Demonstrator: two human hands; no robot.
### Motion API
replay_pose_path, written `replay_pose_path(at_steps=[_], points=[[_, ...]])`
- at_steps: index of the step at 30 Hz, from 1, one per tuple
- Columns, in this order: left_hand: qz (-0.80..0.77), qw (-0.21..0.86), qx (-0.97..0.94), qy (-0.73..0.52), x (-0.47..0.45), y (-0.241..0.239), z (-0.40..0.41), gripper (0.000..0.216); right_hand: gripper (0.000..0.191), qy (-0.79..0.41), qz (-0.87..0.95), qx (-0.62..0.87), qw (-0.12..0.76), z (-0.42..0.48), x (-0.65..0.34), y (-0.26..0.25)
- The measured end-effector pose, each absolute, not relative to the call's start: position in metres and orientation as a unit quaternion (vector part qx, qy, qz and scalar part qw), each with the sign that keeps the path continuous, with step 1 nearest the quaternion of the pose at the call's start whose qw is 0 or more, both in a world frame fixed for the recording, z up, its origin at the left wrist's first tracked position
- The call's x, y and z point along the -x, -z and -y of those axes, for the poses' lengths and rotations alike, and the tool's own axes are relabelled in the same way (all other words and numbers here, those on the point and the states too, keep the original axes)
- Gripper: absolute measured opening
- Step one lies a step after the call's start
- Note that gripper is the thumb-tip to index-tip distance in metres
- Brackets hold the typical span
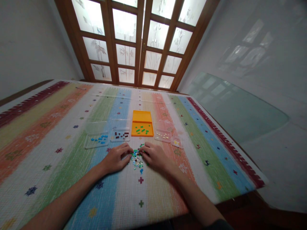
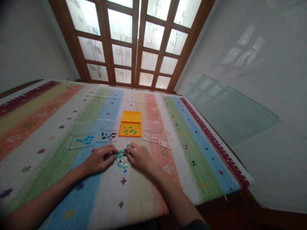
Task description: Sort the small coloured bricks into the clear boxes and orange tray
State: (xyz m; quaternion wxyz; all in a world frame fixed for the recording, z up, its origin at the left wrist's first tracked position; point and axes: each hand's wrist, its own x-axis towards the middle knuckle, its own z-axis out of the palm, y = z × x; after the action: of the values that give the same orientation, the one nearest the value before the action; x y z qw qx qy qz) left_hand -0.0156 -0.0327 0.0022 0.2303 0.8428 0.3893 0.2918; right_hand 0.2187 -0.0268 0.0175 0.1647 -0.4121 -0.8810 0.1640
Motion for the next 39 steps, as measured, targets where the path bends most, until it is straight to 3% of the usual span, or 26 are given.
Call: replay_pose_path(at_steps=[39], points=[[-0.396,0.234,-0.84,-0.286,0.016,-0.003,0.033,0.014,0.008,-0.194,0.863,0.446,0.134,0.026,-0.209,-0.028]])
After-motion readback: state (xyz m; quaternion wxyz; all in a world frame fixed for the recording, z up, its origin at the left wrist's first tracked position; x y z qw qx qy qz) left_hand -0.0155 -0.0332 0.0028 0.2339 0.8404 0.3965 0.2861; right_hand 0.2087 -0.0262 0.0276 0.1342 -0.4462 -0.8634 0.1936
